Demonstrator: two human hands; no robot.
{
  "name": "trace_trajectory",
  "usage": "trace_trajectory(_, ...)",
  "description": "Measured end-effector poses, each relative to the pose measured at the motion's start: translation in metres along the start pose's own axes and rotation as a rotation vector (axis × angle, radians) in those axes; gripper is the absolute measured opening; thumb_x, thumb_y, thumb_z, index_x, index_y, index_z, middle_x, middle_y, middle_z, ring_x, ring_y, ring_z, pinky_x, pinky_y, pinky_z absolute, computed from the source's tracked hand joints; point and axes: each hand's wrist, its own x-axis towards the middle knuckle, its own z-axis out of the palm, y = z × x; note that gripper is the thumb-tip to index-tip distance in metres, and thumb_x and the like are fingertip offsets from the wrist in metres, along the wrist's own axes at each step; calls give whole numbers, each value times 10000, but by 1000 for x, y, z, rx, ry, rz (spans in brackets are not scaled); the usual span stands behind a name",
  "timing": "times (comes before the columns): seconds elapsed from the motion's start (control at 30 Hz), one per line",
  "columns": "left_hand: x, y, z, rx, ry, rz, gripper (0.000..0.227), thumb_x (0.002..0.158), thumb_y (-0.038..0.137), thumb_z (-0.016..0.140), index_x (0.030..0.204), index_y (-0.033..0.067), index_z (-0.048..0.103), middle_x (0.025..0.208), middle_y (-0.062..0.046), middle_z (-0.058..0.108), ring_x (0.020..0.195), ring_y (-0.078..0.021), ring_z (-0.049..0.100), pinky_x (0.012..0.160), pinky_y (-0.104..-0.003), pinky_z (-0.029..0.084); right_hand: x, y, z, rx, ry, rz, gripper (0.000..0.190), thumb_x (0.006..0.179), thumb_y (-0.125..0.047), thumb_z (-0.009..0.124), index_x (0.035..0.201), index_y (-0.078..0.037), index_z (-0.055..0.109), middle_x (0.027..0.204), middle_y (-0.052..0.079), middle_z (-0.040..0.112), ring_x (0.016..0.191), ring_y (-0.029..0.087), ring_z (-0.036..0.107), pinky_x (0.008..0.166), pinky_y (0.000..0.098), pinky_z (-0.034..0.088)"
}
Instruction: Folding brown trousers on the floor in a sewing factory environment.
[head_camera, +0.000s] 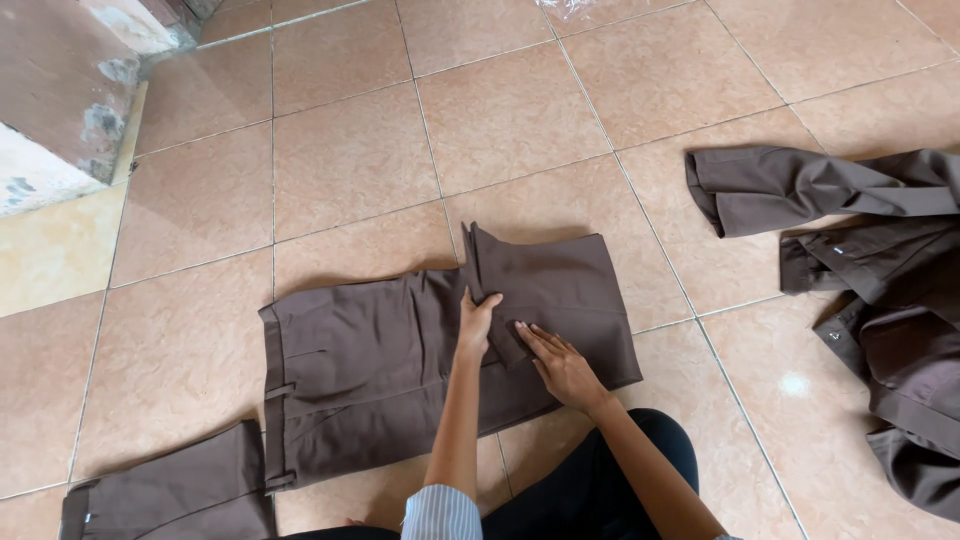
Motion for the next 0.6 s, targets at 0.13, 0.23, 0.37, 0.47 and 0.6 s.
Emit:
trace_trajectory(0.13, -3, 6, -51, 45, 11, -126, 833, 803, 103, 801, 1555, 85, 441, 1492, -259, 511, 1408, -428, 456, 1147, -538, 392, -1, 9, 15, 26, -15, -1, 514, 1081, -207, 410, 1594, -238, 391, 1542, 22, 530, 1445, 249, 448, 1123, 519, 421)
trace_trajectory(0.23, 1, -22, -78, 156, 21, -243, 912, 759, 185, 877, 1559, 115, 444, 1497, -227, 517, 1404, -416, 467, 1149, -541, 394, 9, 44, 31, -49, 67, 60, 515, 1060, -259, 462, 1573, -293, 427, 1528, 20, 548, 1417, 245, 494, 1097, 513, 462)
trace_trajectory(0.37, -7, -45, -97, 393, 61, -260, 1090, 645, 354, 1003, 1537, 96, 432, 1461, -209, 553, 1380, -369, 508, 1142, -528, 432, 21, 122, 48, -210, 201, 291, 528, 1069, -337, 439, 1590, -254, 426, 1634, 68, 426, 1483, 304, 416, 1127, 594, 409)
trace_trajectory(0.47, -14, -51, -106, 569, 146, -160, 929, 763, 197, 878, 1501, 82, 326, 1496, -258, 464, 1387, -456, 471, 1118, -585, 438, 25, 184, 74, -212, 57, 475, 571, 1081, -452, 364, 1637, -348, 287, 1730, 68, 209, 1562, 319, 259, 1197, 630, 296)
trace_trajectory(0.6, -26, -50, -100, 549, 235, -104, 857, 829, 134, 735, 1531, 61, 249, 1541, -290, 335, 1421, -505, 387, 1133, -657, 426, 24, 182, 88, -246, -118, 626, 628, 1063, -636, 213, 1651, -439, 117, 1749, 102, 39, 1602, 286, 78, 1249, 562, 182)
